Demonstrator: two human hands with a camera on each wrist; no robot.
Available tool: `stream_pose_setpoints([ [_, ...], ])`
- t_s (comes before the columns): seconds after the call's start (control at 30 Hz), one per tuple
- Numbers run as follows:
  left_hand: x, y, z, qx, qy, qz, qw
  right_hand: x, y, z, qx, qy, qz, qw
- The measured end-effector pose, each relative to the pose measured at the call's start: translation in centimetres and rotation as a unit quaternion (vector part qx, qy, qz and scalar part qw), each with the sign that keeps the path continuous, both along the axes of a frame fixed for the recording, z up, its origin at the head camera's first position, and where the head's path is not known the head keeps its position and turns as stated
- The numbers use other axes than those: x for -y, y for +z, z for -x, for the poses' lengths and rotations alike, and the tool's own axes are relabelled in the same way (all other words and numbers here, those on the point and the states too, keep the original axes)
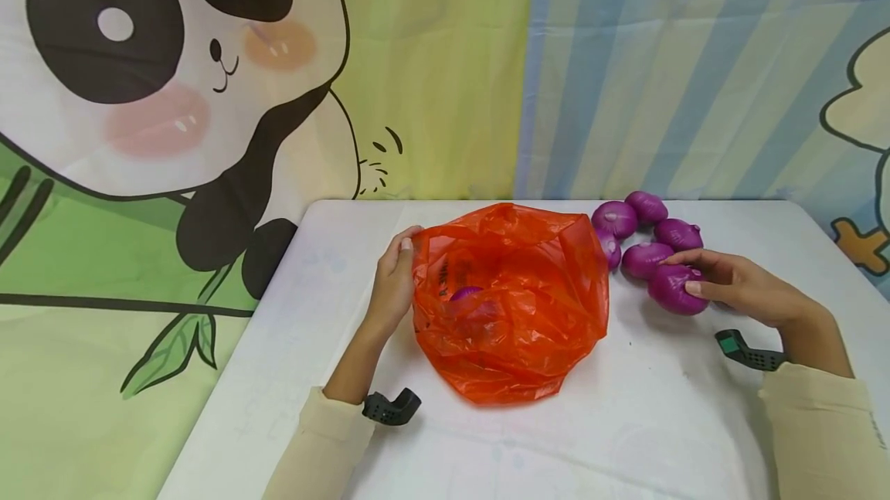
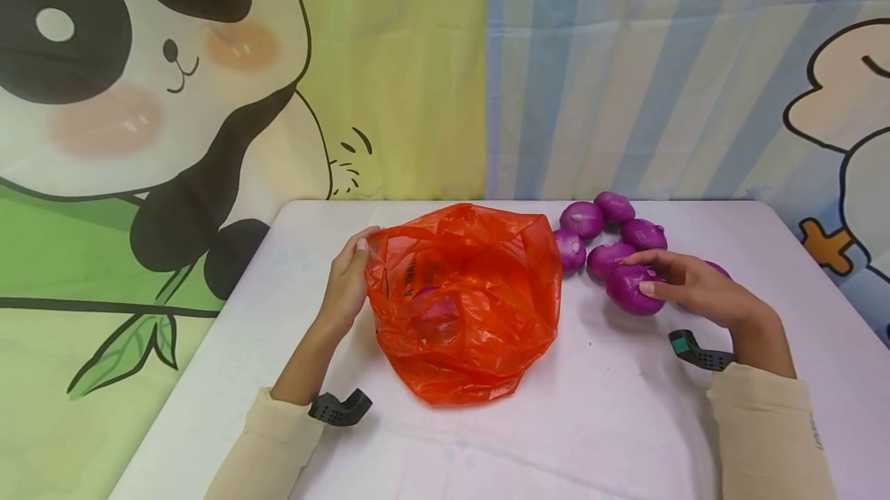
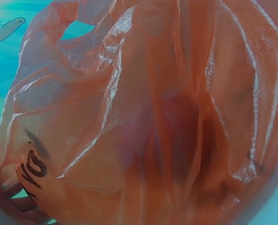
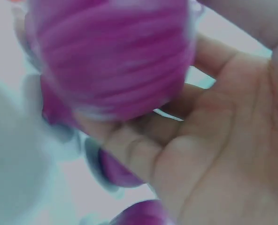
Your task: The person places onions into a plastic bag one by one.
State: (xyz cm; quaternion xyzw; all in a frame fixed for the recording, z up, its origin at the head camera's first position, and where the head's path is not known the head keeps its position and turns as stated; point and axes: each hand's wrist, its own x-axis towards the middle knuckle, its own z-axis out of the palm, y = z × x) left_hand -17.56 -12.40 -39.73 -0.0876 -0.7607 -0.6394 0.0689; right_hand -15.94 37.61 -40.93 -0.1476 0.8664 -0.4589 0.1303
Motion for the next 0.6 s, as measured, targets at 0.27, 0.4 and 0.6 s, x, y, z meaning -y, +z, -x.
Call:
stream_pose_setpoints([
  [0.27,0.3,0.1,0.3,-0.003,0.013,-0.004,0.9999,2.0,1.4,0.1,-0.035,-0.017,0.050,0.9980],
  [0.4,0.3,0.1,0.3,0.004,0.008,-0.015,0.9998,2.4,1.9,0.0,-0.049,-0.026,0.043,0.9975],
  [0.6,0.2,0.3,0.0,0.024,-0.012,-0.020,0.9994,3.0,2.9,-0.7,-0.083,-0.049,0.004,0.9953],
])
